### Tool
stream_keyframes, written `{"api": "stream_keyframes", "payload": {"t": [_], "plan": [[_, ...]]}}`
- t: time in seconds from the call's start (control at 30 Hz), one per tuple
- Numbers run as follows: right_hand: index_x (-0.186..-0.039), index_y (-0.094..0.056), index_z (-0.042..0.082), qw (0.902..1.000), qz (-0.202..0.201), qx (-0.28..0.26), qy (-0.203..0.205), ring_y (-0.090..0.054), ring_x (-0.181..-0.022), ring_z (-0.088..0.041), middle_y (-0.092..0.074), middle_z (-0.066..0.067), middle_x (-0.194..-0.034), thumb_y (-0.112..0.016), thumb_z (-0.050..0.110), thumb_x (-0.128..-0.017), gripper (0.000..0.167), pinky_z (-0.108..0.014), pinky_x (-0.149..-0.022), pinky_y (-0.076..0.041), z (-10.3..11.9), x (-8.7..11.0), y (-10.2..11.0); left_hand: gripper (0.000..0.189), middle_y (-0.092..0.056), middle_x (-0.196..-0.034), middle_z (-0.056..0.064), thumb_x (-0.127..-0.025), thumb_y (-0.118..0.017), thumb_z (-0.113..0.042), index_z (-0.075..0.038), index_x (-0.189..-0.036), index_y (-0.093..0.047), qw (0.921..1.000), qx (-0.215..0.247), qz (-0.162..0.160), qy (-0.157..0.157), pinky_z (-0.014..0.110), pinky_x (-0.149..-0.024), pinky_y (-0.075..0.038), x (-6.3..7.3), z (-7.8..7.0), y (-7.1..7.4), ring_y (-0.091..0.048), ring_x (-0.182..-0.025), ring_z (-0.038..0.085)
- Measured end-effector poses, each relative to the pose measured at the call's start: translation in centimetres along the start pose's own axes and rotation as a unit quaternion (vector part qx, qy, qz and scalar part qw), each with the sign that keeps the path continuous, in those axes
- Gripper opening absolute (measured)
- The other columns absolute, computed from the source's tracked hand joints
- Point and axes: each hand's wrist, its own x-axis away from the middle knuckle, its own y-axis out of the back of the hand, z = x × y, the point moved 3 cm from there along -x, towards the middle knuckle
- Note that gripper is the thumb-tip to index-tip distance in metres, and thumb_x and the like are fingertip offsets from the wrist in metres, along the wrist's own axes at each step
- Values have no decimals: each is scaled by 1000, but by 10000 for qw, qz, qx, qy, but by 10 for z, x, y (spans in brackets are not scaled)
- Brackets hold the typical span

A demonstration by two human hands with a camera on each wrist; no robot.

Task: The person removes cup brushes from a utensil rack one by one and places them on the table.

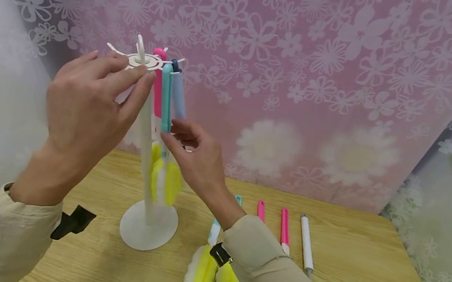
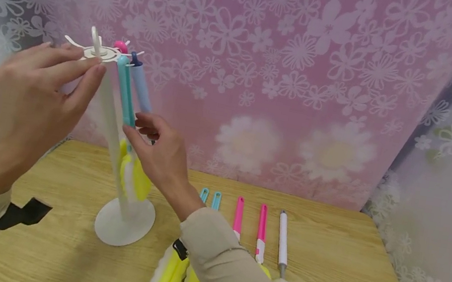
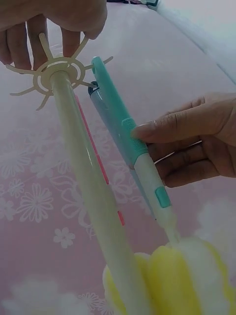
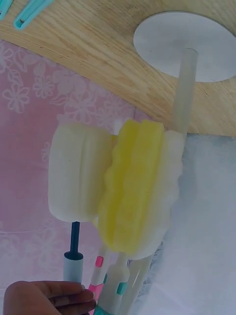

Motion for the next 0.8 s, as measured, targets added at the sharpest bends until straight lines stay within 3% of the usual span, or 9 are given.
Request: {"api": "stream_keyframes", "payload": {"t": [0.27, 0.43, 0.63, 0.8], "plan": [[-119, -65, 5, 9995, 51, -205, 239, -64, -88, -7, -68, -1, -101, -70, 22, -88, 36, -22, -82, -51, 1, -3, -3, 35, -70, -91, 18, -96, -51, -26, -1, -98, -75, 10000, -17, -37, 12, 51, -70, -50, -2, -5, 0, -63, -79, 37], [-115, -66, 4, 9993, -61, -176, 333, -64, -86, -7, -69, 0, -98, -70, 20, -88, 32, -23, -80, -52, 5, 1, 5, 34, -70, -90, 17, -95, -51, -26, -2, -99, -75, 9999, 24, -33, 93, 52, -69, -49, -1, -6, -2, -63, -78, 38], [-112, -68, 4, 9990, -175, -245, 338, -66, -83, -9, -70, 0, -94, -71, 19, -87, 29, -27, -78, -54, 17, 12, 34, 34, -70, -90, 16, -94, -51, -26, -2, -99, -75, 9998, 80, -89, 183, 53, -70, -48, 1, -7, -2, -63, -78, 38], [-107, -69, 1, 9977, -523, 0, 433, -66, -82, -13, -70, -4, -93, -71, 12, -86, 24, -31, -76, -55, 21, 21, 77, 35, -70, -91, 17, -94, -50, -27, -2, -99, -75, 9996, 40, -110, 253, 54, -71, -48, 1, -6, 0, -63, -81, 39]]}}
